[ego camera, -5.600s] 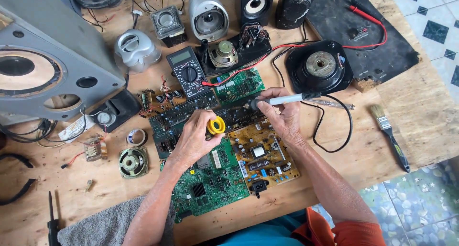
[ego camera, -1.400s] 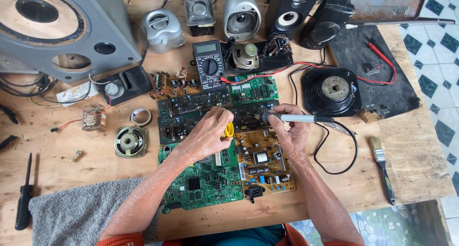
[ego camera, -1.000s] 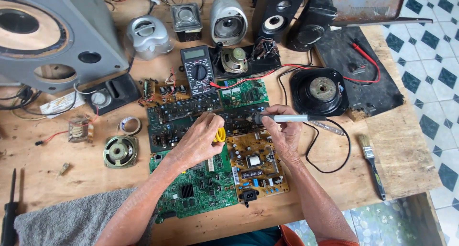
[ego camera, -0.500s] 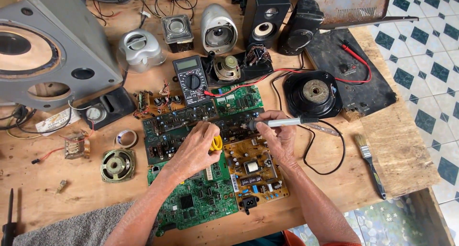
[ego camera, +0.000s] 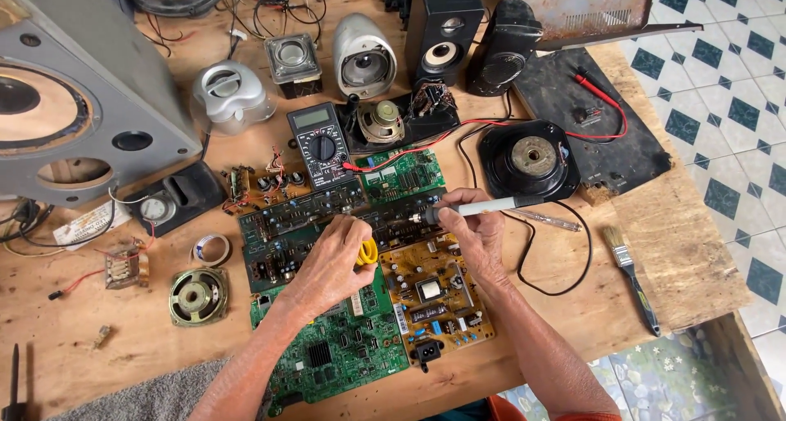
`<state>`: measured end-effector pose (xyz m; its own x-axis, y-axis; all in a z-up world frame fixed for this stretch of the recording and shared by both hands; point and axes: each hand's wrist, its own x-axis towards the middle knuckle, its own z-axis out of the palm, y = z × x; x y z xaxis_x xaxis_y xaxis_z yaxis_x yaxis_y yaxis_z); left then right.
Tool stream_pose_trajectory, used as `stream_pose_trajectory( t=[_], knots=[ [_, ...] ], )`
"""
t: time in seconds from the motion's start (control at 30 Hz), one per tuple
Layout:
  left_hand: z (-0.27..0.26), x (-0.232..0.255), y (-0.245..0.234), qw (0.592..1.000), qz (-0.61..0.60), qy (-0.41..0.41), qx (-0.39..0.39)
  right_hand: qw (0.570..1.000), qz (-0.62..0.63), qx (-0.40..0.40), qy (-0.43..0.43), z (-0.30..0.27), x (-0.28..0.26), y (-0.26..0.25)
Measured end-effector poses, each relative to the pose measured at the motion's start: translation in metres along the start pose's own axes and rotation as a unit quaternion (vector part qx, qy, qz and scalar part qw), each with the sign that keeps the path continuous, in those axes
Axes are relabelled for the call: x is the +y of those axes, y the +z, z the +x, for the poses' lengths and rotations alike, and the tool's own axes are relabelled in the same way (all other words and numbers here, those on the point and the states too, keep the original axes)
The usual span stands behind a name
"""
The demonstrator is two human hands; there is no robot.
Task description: The person is using a soldering iron and solder wire to check and repair solder joints on a large electronic circuit board.
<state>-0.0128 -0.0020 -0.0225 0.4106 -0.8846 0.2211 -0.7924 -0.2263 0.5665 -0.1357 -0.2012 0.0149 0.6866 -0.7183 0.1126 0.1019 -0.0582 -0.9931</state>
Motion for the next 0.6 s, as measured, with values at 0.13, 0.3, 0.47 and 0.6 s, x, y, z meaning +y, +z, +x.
stream_pose_trajectory(
  t=[0.13,0.3,0.47,0.6],
  knots=[
    [0.000,-0.002,0.001,1.000,0.000,0.002,0.000,1.000,-0.007,-0.011,-0.004,0.004,0.020,-0.007],
    [0.001,0.001,0.000,1.000,-0.003,-0.011,0.005,0.999,-0.027,-0.023,-0.027,0.003,0.019,-0.010],
    [0.001,0.003,-0.001,1.000,-0.003,-0.017,-0.006,1.000,-0.010,-0.014,-0.015,0.000,0.009,-0.006],
    [0.002,0.006,0.000,1.000,0.008,-0.022,0.001,0.999,-0.035,-0.024,-0.028,0.004,0.019,-0.009]
  ],
)
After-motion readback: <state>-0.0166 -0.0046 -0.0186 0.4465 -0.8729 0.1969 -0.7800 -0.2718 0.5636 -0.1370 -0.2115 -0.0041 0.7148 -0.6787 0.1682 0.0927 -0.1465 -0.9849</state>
